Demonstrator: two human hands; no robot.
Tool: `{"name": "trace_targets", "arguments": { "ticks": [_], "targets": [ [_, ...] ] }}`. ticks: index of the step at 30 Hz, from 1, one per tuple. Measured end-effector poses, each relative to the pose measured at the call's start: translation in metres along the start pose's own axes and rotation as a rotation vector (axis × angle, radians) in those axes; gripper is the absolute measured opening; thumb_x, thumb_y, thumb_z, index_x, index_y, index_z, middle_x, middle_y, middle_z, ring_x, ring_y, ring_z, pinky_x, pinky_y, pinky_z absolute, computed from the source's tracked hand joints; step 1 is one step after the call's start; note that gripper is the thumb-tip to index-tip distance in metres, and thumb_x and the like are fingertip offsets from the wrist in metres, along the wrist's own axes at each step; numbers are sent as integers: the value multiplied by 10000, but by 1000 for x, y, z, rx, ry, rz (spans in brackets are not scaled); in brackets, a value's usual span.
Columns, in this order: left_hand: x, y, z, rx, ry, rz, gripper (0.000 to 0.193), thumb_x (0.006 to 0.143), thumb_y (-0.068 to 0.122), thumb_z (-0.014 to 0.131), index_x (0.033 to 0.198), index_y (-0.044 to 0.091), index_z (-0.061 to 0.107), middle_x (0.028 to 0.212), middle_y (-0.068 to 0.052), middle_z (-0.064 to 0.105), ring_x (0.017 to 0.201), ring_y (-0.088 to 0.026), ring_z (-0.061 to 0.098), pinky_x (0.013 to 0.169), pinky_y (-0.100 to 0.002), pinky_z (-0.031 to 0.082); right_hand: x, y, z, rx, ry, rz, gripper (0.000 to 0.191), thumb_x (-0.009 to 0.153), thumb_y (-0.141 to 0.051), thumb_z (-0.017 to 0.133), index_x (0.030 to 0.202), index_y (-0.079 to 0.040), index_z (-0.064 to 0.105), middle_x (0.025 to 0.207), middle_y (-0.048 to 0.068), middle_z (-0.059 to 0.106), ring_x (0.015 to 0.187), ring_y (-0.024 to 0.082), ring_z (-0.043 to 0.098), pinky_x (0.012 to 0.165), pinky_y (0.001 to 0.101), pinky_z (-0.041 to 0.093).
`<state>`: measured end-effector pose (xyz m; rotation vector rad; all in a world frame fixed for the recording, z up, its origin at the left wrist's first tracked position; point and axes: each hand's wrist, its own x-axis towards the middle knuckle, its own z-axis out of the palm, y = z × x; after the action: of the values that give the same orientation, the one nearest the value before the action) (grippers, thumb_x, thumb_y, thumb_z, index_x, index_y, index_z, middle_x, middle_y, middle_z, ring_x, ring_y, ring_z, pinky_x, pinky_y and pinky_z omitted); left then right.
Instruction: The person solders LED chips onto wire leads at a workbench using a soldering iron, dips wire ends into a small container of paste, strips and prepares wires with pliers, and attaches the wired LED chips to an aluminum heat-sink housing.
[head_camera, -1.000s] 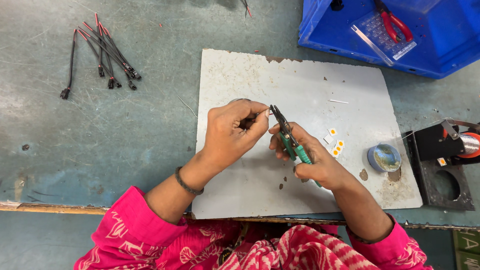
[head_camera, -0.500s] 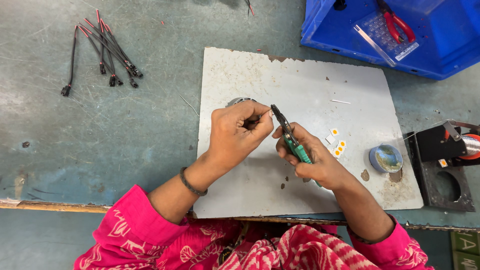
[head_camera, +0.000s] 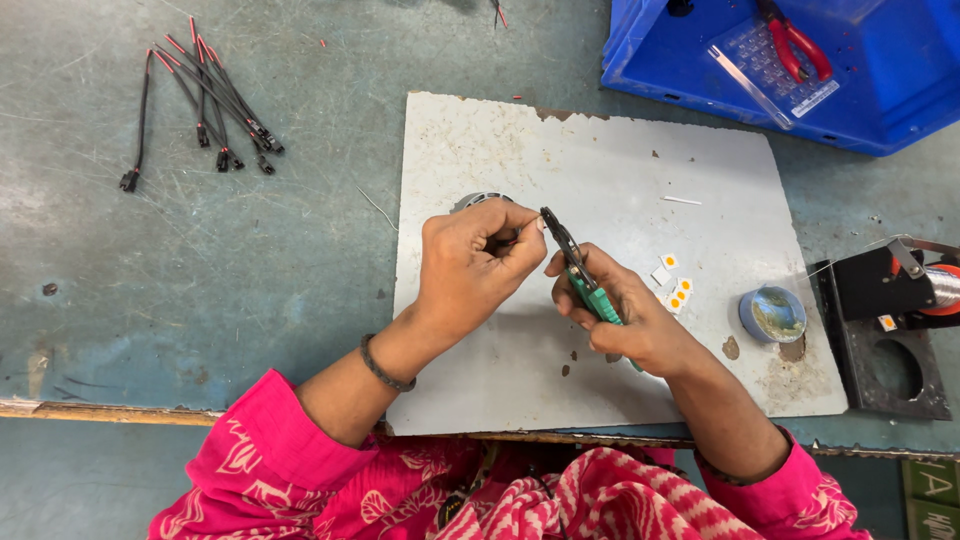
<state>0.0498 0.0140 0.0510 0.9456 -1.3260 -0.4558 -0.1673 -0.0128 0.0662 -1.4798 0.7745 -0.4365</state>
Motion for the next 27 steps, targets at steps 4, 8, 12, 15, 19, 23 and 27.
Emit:
{"name": "trace_targets", "arguments": {
  "ticks": [4,8,12,15,19,23,27],
  "targets": [
    [0,-1,1,0,3,3,92,918,10,732,839,-12,689,653,-2,614,576,-16,508,504,-208,414,0,2,-3,-17,20,25,654,611,11,532,1259,-76,527,912,32,547,671,79,415,509,230,351],
    [1,-1,1,-4,3,-1,92,916,9,730,838,-14,687,655,-3,615,579,-17,505,504,-209,412,2,-2,1,-73,26,-45,583,641,16,533,1218,-65,547,865,23,533,721,82,450,591,229,375],
    [0,1,-1,-23,-14,-35,69,916,9,722,856,-18,701,645,-5,618,568,-15,500,493,-214,397,-1,5,-2,-105,89,-80,540,660,20,549,1194,-53,569,824,17,517,740,88,468,607,232,389],
    [2,1,-2,-7,-32,-60,80,938,23,718,872,-21,706,633,-9,612,564,-13,490,492,-219,398,-3,16,-9,-98,199,-68,588,627,23,558,1208,-56,608,811,2,498,718,84,464,542,246,432],
    [6,-2,-5,25,-38,-32,93,943,35,717,874,-24,698,683,-23,658,581,-10,530,508,-210,435,4,9,0,-99,313,-69,640,588,33,556,1219,-38,642,848,-15,508,721,78,457,527,240,431],
    [6,-8,-18,-6,28,37,81,960,40,707,901,-15,702,762,-33,701,663,-15,605,585,-199,507,9,-37,3,74,338,-280,688,605,41,555,1286,-49,599,951,24,540,830,122,509,650,271,461],
    [0,-6,-17,-52,-2,-80,111,954,55,705,863,-8,701,704,-8,690,615,-14,553,537,-198,453,-7,-66,-31,559,443,-673,757,630,42,548,1380,-65,540,1083,66,575,963,180,576,797,315,509]
  ]
}}
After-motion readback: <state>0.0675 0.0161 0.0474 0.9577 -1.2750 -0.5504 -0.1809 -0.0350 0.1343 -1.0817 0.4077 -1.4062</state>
